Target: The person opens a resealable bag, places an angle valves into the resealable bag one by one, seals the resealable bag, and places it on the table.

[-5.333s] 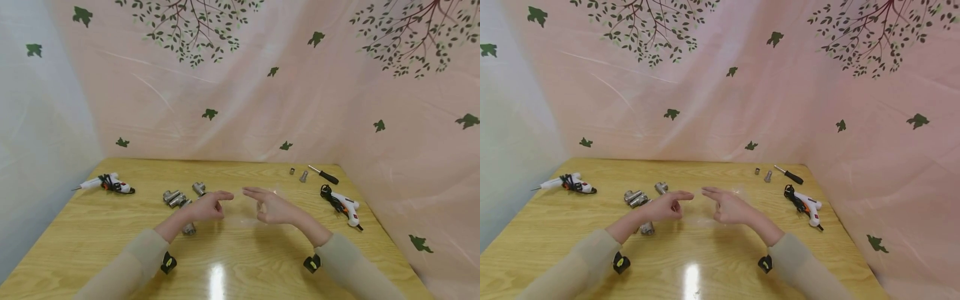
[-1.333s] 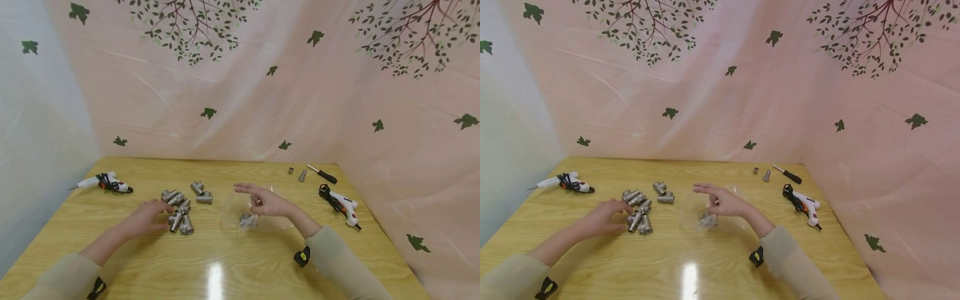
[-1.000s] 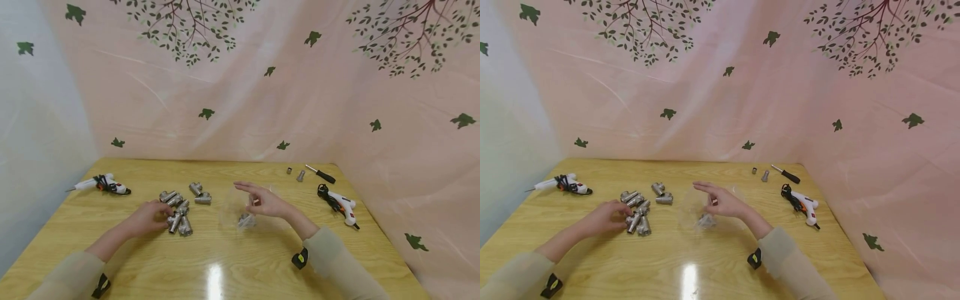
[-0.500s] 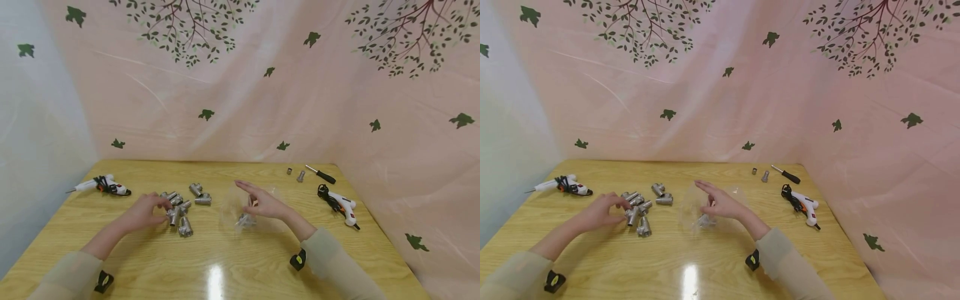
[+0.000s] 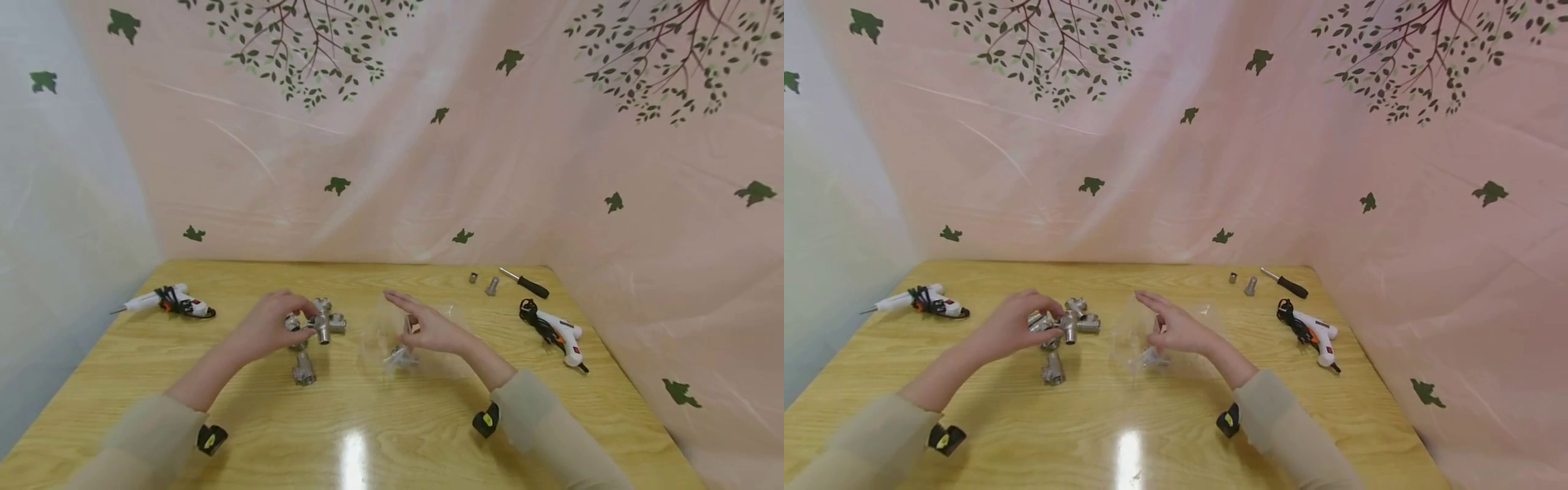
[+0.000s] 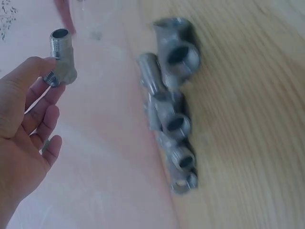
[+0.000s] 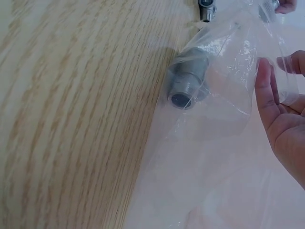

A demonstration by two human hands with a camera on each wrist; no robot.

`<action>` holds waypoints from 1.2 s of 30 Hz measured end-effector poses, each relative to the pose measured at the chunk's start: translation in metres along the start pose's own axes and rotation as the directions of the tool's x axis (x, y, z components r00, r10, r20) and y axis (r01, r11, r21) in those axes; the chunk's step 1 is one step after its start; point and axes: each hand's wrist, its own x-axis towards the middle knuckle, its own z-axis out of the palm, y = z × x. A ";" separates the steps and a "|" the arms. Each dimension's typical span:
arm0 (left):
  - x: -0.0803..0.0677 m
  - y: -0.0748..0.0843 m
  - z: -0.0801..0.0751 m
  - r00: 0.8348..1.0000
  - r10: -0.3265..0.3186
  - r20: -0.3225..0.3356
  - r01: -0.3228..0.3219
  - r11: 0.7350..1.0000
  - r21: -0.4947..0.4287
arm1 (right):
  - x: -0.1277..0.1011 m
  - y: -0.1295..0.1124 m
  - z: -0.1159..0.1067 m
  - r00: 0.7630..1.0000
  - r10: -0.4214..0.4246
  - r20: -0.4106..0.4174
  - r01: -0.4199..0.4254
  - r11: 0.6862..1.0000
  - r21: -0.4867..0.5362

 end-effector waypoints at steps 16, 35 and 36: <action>0.046 0.045 0.056 0.998 0.038 -0.045 -0.042 0.996 -0.083 | -0.002 -0.030 -0.005 1.000 -0.003 0.012 0.003 0.999 0.044; 0.048 0.049 0.074 0.997 -0.015 0.076 0.026 0.990 -0.141 | 0.001 -0.009 -0.001 1.000 -0.025 0.001 0.025 0.999 0.026; 0.047 0.048 0.071 0.997 -0.020 0.073 0.030 0.990 -0.141 | 0.000 -0.008 -0.001 1.000 -0.017 -0.002 0.017 0.999 0.032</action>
